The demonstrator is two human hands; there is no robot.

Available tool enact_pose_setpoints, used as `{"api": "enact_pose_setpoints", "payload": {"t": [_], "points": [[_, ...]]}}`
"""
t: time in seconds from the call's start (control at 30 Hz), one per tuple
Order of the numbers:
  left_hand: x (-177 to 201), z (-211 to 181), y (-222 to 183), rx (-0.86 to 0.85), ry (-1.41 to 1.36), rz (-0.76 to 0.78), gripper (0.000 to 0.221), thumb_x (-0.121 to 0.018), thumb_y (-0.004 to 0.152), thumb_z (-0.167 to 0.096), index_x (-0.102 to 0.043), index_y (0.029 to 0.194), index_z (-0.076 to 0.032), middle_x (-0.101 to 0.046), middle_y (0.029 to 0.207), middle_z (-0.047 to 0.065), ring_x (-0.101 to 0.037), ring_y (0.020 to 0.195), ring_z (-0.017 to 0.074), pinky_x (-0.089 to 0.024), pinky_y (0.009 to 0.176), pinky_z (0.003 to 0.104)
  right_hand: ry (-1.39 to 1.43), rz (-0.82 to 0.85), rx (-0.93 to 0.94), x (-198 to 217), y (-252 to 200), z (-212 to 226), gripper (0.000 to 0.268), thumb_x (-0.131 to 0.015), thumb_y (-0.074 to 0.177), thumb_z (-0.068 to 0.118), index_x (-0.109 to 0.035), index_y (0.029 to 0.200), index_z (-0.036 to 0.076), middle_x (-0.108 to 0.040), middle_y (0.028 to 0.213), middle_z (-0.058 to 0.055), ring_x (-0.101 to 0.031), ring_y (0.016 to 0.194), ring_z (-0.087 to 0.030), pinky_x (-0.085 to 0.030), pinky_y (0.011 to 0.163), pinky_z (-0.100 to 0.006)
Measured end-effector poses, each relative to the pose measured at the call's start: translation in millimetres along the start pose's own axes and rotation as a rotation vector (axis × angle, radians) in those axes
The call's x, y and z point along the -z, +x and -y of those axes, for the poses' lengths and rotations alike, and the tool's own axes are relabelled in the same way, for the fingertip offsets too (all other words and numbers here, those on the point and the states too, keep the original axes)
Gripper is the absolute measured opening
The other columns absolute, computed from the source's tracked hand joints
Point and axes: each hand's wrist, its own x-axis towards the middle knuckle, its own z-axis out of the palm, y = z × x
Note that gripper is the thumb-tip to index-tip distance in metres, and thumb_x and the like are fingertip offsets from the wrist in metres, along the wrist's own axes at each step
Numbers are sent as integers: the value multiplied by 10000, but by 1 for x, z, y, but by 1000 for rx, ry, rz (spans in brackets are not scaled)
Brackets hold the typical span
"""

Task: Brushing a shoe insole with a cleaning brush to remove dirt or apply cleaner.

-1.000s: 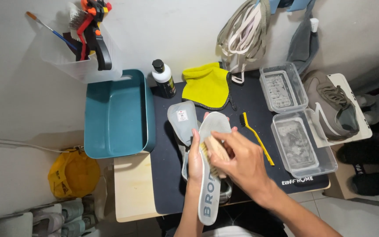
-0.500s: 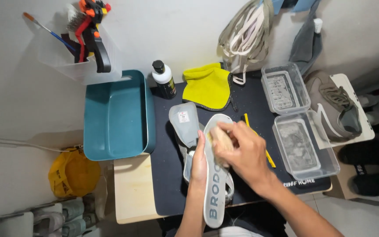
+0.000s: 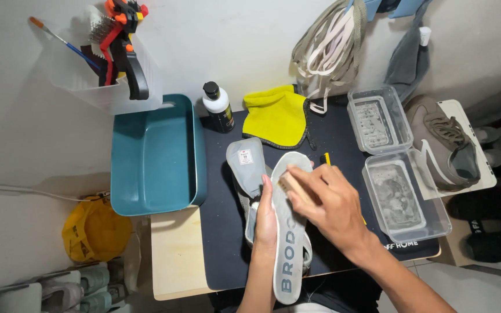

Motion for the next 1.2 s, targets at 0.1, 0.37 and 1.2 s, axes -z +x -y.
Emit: {"api": "enact_pose_setpoints", "payload": {"t": [0.1, 0.37, 1.2], "points": [[10, -9, 0, 54, 54, 1, 622, -526, 1009, -502, -632, 1391, -22, -647, 1399, 193, -631, 1237, 256, -462, 1118, 439, -75, -130, 1, 6, 24, -18, 351, -726, 959, 274, -741, 1291, 160, -608, 901, -79, -605, 790, -270, -519, 664, -382], [5, -4, 7, 63, 82, -17, 552, -539, 1025, -488, -678, 1313, -38, -710, 1274, 153, -679, 1091, 199, -528, 1038, 376, -84, -70, 78, -7, 13, 1, 362, -648, 976, 276, -731, 1309, 161, -523, 866, -74, -561, 755, -298, -496, 695, -394], [26, -1, 20, 118, -29, 86, 797, -401, 967, -605, -467, 1537, -52, -548, 1487, 166, -505, 1388, 275, -406, 1131, 357, -219, -24, 63, -26, 13, -8, 376, -574, 1043, 323, -544, 1368, 135, -475, 943, -157, -453, 836, -329, -375, 770, -447]]}}
